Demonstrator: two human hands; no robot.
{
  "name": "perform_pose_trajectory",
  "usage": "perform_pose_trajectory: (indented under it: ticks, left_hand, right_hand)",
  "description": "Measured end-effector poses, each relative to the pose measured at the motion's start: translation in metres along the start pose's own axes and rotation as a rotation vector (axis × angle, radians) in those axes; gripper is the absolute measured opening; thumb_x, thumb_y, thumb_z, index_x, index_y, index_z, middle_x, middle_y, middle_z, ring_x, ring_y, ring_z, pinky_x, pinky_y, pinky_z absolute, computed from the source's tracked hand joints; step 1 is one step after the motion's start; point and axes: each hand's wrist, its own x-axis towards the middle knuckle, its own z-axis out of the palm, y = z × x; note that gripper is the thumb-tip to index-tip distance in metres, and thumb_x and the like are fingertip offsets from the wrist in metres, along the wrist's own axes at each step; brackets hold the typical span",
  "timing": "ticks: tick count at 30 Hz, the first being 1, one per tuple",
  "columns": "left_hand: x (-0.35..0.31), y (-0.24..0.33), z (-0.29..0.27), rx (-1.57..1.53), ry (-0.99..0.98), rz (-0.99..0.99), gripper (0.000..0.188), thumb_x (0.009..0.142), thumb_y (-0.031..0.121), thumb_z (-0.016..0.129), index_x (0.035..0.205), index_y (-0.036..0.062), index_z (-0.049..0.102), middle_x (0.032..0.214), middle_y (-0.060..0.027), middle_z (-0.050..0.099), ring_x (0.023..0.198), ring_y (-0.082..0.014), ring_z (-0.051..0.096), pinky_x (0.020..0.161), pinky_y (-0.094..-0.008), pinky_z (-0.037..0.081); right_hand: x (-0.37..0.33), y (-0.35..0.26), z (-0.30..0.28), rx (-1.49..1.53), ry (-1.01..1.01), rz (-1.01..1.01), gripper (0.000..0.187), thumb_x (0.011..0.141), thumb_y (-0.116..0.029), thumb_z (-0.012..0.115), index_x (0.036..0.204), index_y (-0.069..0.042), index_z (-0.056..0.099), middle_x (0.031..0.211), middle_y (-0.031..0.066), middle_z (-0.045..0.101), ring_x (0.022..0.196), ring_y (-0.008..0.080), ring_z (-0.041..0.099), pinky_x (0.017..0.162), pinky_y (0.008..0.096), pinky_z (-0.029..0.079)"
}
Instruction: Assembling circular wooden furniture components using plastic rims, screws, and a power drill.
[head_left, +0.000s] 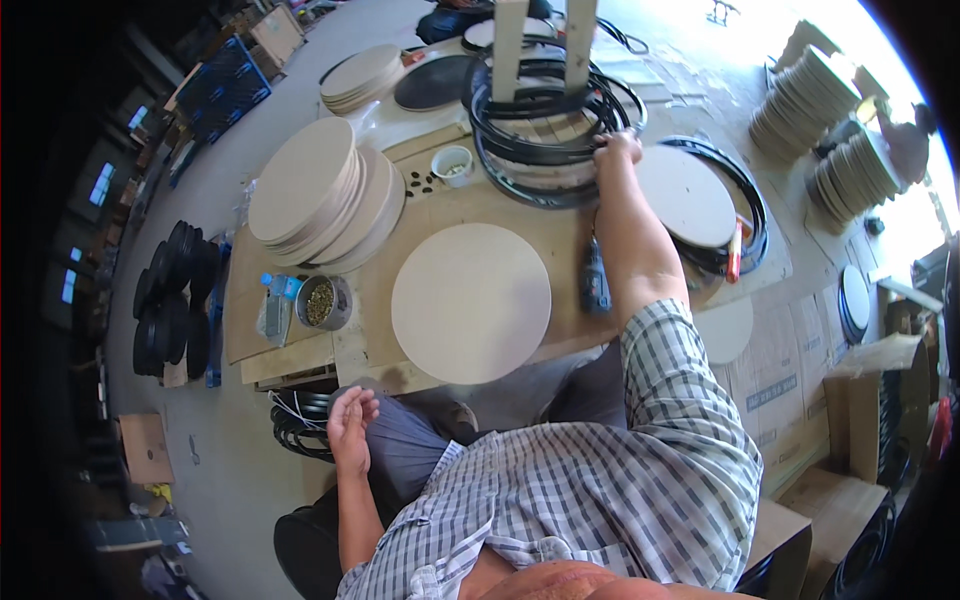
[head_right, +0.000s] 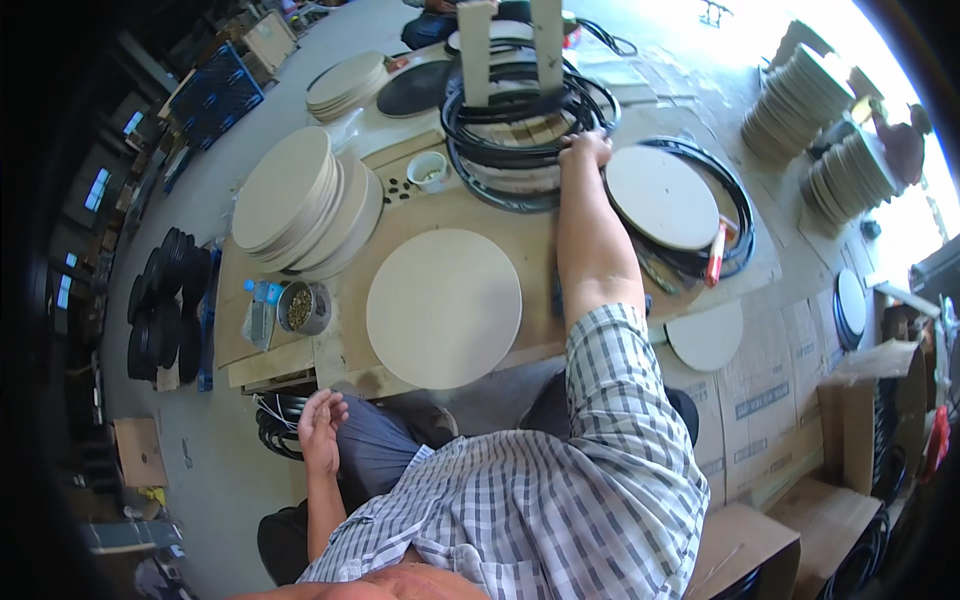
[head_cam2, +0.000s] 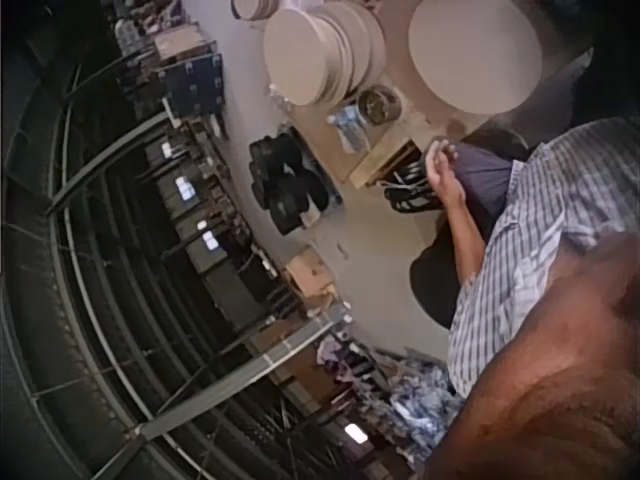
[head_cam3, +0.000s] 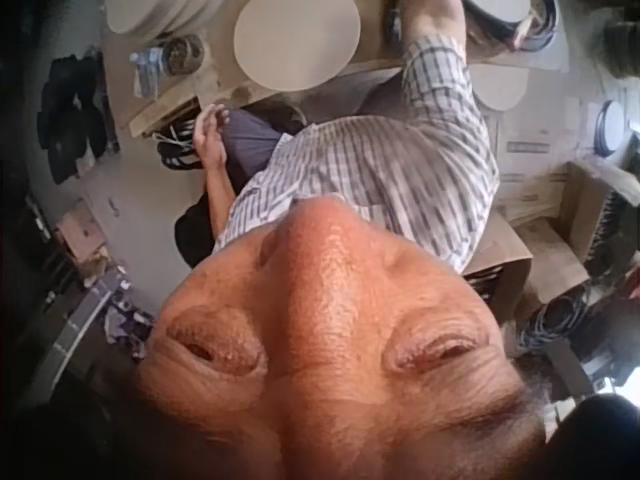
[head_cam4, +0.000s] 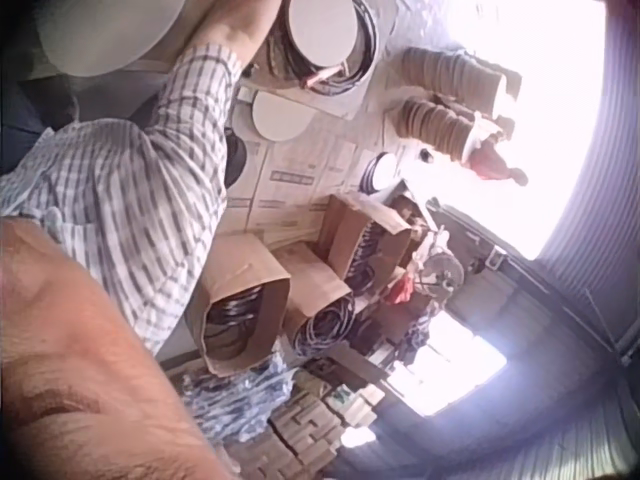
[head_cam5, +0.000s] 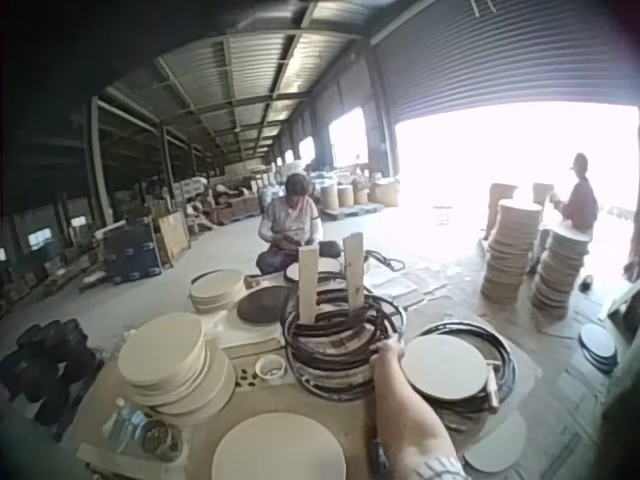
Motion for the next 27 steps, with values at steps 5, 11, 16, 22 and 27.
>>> perform_pose_trajectory:
  ticks: [5, 11, 16, 22, 27]
  left_hand:
    - [0.038, -0.016, 0.037, -0.044, -0.16, 0.005, 0.034, 0.103, 0.019, 0.057, 0.131, 0.0, 0.056, 0.118, -0.0128, 0.067, 0.101, -0.0185, 0.067, 0.087, -0.03, 0.055]
    - [0.078, -0.04, 0.109, 0.043, -0.544, -0.059, 0.033, 0.105, 0.017, 0.054, 0.133, 0.0004, 0.055, 0.122, -0.0135, 0.066, 0.105, -0.0191, 0.066, 0.089, -0.0306, 0.055]
    - [0.081, -0.042, 0.171, 0.171, -0.812, -0.084, 0.031, 0.105, 0.019, 0.054, 0.13, 0.0019, 0.057, 0.122, -0.0113, 0.066, 0.106, -0.0191, 0.065, 0.092, -0.0321, 0.054]
    - [0.077, -0.046, 0.241, 0.196, -0.952, -0.054, 0.029, 0.106, 0.018, 0.051, 0.13, 0.002, 0.056, 0.12, -0.0107, 0.066, 0.105, -0.0181, 0.066, 0.09, -0.0317, 0.054]
    - [0.106, -0.054, 0.28, 0.375, -1.002, -0.051, 0.031, 0.105, 0.023, 0.055, 0.13, 0.0051, 0.058, 0.121, -0.0076, 0.067, 0.107, -0.0171, 0.066, 0.092, -0.0317, 0.052]
  right_hand:
    - [-0.024, 0.002, -0.061, -0.965, -0.099, 0.118, 0.037, 0.088, -0.04, 0.072, 0.104, -0.007, 0.068, 0.084, 0.0123, 0.063, 0.072, 0.027, 0.059, 0.063, 0.0455, 0.05]
    - [-0.143, -0.207, -0.245, -0.776, -0.471, -0.208, 0.028, 0.098, -0.022, 0.064, 0.114, 0.001, 0.067, 0.089, 0.0071, 0.072, 0.073, 0.013, 0.068, 0.063, 0.0272, 0.057]
    - [-0.311, -0.446, -0.48, -1.147, 0.23, -1.098, 0.022, 0.096, -0.018, 0.061, 0.107, -0.004, 0.073, 0.088, 0.0081, 0.073, 0.077, 0.016, 0.071, 0.069, 0.0282, 0.058]
    - [-0.473, -0.53, -0.783, -1.333, 1.579, -0.689, 0.032, 0.088, -0.037, 0.067, 0.11, -0.015, 0.074, 0.114, 0.0198, 0.07, 0.108, 0.0377, 0.065, 0.094, 0.0483, 0.051]
    - [-0.486, -0.494, -0.875, -1.443, 1.666, -0.318, 0.04, 0.087, -0.042, 0.071, 0.118, -0.016, 0.07, 0.127, 0.0166, 0.063, 0.121, 0.0391, 0.057, 0.101, 0.0491, 0.048]
